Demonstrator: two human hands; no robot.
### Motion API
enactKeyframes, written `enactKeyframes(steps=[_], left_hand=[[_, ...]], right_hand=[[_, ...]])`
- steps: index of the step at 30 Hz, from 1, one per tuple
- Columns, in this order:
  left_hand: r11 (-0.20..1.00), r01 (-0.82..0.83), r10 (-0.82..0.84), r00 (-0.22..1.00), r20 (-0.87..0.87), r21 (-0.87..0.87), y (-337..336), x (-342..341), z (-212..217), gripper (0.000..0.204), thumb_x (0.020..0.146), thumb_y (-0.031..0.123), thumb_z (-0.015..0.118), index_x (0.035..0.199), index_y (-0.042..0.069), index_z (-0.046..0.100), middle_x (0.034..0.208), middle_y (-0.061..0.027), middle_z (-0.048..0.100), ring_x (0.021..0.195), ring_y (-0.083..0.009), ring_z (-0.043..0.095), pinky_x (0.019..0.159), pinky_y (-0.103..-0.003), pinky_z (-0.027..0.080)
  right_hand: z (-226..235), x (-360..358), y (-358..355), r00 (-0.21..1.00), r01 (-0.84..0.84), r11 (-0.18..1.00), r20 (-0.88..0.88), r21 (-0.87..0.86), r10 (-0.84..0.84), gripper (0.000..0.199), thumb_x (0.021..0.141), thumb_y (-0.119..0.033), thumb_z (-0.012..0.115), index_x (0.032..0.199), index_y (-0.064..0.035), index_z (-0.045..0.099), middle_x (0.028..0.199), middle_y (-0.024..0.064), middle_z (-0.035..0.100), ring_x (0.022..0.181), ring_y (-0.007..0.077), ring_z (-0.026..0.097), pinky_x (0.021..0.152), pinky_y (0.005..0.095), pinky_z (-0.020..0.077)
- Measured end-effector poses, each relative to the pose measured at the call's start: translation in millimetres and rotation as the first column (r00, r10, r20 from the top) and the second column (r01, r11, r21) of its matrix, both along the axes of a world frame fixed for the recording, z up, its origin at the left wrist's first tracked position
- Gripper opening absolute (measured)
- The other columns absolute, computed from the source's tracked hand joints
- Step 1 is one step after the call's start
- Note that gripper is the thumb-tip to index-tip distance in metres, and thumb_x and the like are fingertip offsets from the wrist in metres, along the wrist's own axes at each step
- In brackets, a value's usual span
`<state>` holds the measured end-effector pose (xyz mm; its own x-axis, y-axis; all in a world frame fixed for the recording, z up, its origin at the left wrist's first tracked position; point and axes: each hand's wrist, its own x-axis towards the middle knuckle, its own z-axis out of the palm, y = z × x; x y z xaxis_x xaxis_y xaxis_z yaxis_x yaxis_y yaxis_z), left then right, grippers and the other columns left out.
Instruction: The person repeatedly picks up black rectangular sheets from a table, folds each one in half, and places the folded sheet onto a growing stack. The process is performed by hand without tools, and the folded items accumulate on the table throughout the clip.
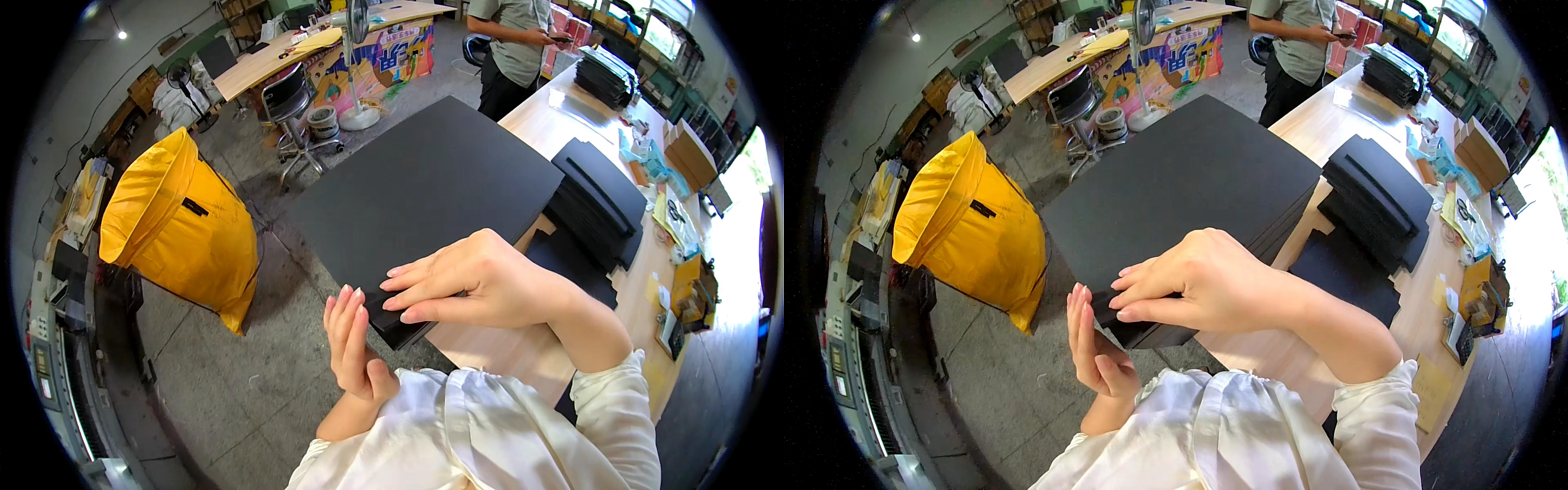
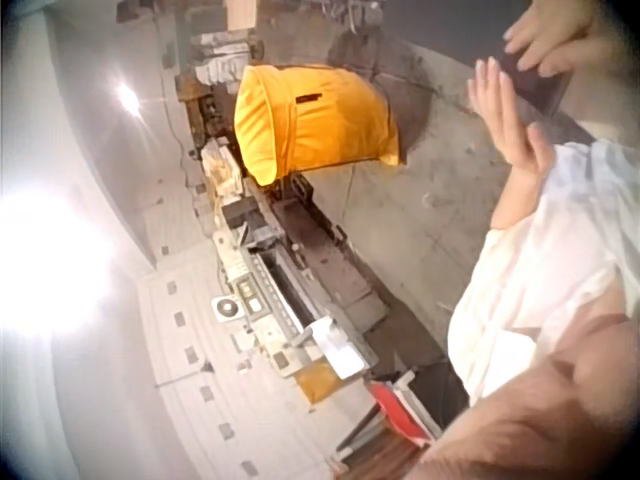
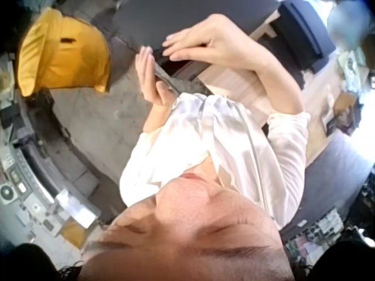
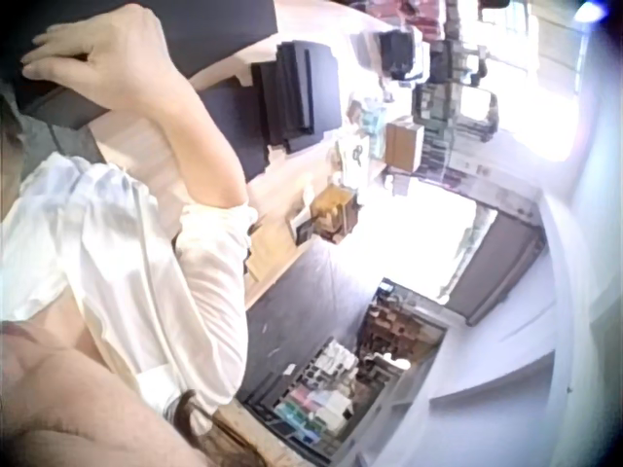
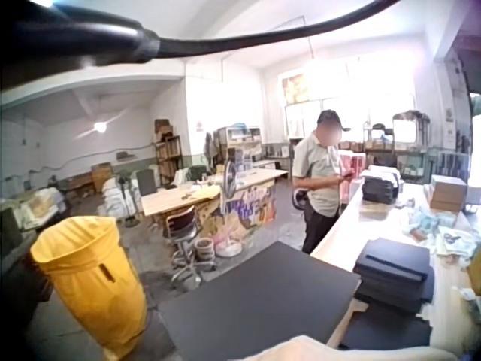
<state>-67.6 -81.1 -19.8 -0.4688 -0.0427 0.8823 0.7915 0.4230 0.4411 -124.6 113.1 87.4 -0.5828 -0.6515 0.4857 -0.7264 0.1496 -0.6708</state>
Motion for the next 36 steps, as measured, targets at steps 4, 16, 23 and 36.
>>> enactKeyframes(steps=[4, 16, 23, 36], left_hand=[[0.999, -0.048, 0.049, 0.998, -0.048, 0.008, 11, -6, -5, 0.058, 0.099, 0.031, 0.033, 0.134, -0.014, 0.046, 0.132, -0.0347, 0.052, 0.127, -0.0479, 0.049, 0.11, -0.058, 0.031], [0.998, -0.048, 0.047, 0.999, -0.017, -0.049, 12, -5, -15, 0.071, 0.102, 0.045, 0.022, 0.145, -0.012, 0.03, 0.149, -0.0296, 0.034, 0.139, -0.042, 0.034, 0.115, -0.053, 0.026], [0.996, -0.09, 0.091, 0.991, -0.098, 0.018, 15, -7, -16, 0.062, 0.101, 0.031, 0.023, 0.133, -0.018, 0.043, 0.129, -0.0366, 0.052, 0.126, -0.0492, 0.049, 0.109, -0.06, 0.034], [0.995, -0.098, 0.097, 0.993, -0.074, -0.01, 15, -6, -13, 0.062, 0.101, 0.032, 0.022, 0.134, -0.018, 0.04, 0.13, -0.0364, 0.05, 0.126, -0.048, 0.049, 0.11, -0.061, 0.032]], right_hand=[[4, 1, -2, 0.953, 0.023, 0.996, 0.304, -0.089, 0.005, 0.016, 0.082, -0.007, 0.074, 0.094, 0.0022, 0.074, 0.095, 0.0168, 0.073, 0.097, 0.0304, 0.071, 0.089, 0.0359, 0.0555], [-2, -4, -1, 0.972, 0.003, 0.995, 0.235, -0.095, 0.02, 0.018, 0.085, -0.02, 0.071, 0.092, -0.0041, 0.076, 0.095, 0.013, 0.073, 0.096, 0.0252, 0.071, 0.077, 0.0309, 0.0563], [-2, -5, 0, 0.976, -0.005, 0.995, 0.217, -0.101, 0.027, 0.019, 0.085, -0.02, 0.071, 0.091, -0.0034, 0.076, 0.094, 0.0131, 0.073, 0.095, 0.025, 0.071, 0.077, 0.0308, 0.0562], [-4, -6, -1, 0.98, -0.001, 0.995, 0.196, -0.095, 0.02, 0.02, 0.084, -0.021, 0.071, 0.092, -0.0034, 0.076, 0.093, 0.013, 0.073, 0.095, 0.0242, 0.071, 0.076, 0.031, 0.056]])
